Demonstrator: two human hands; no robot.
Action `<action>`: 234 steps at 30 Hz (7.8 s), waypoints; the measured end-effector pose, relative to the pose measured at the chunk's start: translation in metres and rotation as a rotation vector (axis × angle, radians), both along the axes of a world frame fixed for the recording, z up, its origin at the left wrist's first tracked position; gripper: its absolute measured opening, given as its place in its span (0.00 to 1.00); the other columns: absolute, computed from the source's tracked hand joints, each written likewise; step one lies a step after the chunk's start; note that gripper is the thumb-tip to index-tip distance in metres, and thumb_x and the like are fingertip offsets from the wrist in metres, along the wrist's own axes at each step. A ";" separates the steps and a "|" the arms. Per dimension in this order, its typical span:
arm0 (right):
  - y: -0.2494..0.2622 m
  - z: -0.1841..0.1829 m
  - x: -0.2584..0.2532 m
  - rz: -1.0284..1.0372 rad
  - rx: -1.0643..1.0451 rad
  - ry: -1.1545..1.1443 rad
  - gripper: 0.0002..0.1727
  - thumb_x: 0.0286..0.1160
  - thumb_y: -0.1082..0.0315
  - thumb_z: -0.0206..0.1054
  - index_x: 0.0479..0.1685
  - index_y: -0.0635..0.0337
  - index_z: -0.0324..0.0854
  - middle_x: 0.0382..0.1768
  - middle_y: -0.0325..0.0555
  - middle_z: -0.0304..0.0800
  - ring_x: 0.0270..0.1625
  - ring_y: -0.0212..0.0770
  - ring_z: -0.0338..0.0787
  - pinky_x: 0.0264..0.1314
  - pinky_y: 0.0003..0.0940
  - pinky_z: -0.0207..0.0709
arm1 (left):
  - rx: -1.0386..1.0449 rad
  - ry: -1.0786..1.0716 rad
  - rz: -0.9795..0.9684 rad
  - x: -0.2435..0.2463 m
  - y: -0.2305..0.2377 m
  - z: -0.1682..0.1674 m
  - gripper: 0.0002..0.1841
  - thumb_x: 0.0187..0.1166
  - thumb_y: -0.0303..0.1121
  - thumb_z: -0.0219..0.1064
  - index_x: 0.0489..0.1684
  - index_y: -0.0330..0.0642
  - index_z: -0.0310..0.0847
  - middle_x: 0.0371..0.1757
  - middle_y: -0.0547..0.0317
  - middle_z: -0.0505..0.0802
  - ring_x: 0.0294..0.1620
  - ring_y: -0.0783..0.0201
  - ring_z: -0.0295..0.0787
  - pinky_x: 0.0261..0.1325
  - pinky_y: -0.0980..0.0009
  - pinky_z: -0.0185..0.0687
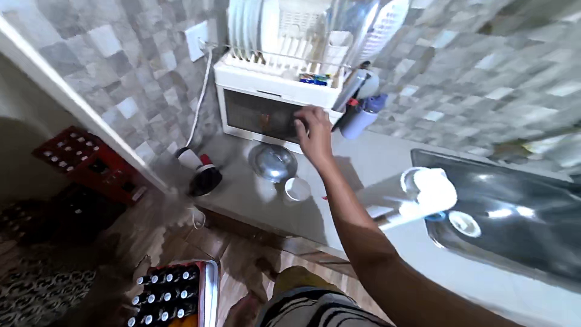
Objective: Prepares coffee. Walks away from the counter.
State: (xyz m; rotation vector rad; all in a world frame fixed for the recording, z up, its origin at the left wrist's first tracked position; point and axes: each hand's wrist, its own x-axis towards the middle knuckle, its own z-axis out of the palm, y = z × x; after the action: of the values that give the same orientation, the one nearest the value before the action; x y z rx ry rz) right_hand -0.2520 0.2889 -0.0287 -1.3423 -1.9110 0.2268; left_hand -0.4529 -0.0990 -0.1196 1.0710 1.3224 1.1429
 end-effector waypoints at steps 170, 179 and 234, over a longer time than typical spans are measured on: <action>-0.119 -0.164 0.481 0.174 0.105 0.133 0.09 0.75 0.71 0.62 0.31 0.59 0.88 0.29 0.49 0.92 0.32 0.51 0.91 0.32 0.43 0.81 | 0.393 1.418 -0.957 0.463 0.308 0.109 0.20 0.79 0.38 0.60 0.62 0.39 0.86 0.31 0.54 0.94 0.25 0.53 0.91 0.29 0.56 0.87; -0.106 -0.165 0.485 0.108 0.049 0.148 0.12 0.80 0.67 0.60 0.35 0.60 0.89 0.34 0.51 0.94 0.35 0.54 0.93 0.36 0.47 0.83 | 0.407 1.416 -0.931 0.460 0.303 0.111 0.20 0.79 0.39 0.60 0.62 0.40 0.86 0.29 0.55 0.94 0.21 0.55 0.88 0.26 0.60 0.84; -0.148 -0.131 0.436 -0.138 -0.276 0.128 0.15 0.83 0.69 0.60 0.48 0.70 0.90 0.43 0.64 0.94 0.47 0.65 0.94 0.52 0.63 0.84 | 0.513 0.859 -0.741 0.353 0.279 0.089 0.24 0.83 0.40 0.63 0.77 0.41 0.77 0.32 0.52 0.94 0.21 0.61 0.88 0.28 0.63 0.86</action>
State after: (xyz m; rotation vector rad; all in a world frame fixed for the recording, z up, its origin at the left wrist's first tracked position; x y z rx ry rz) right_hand 0.1837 0.1411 -0.1601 -1.5941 -1.7171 0.5098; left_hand -0.1001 0.1796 -0.0311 2.3604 1.0505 0.4327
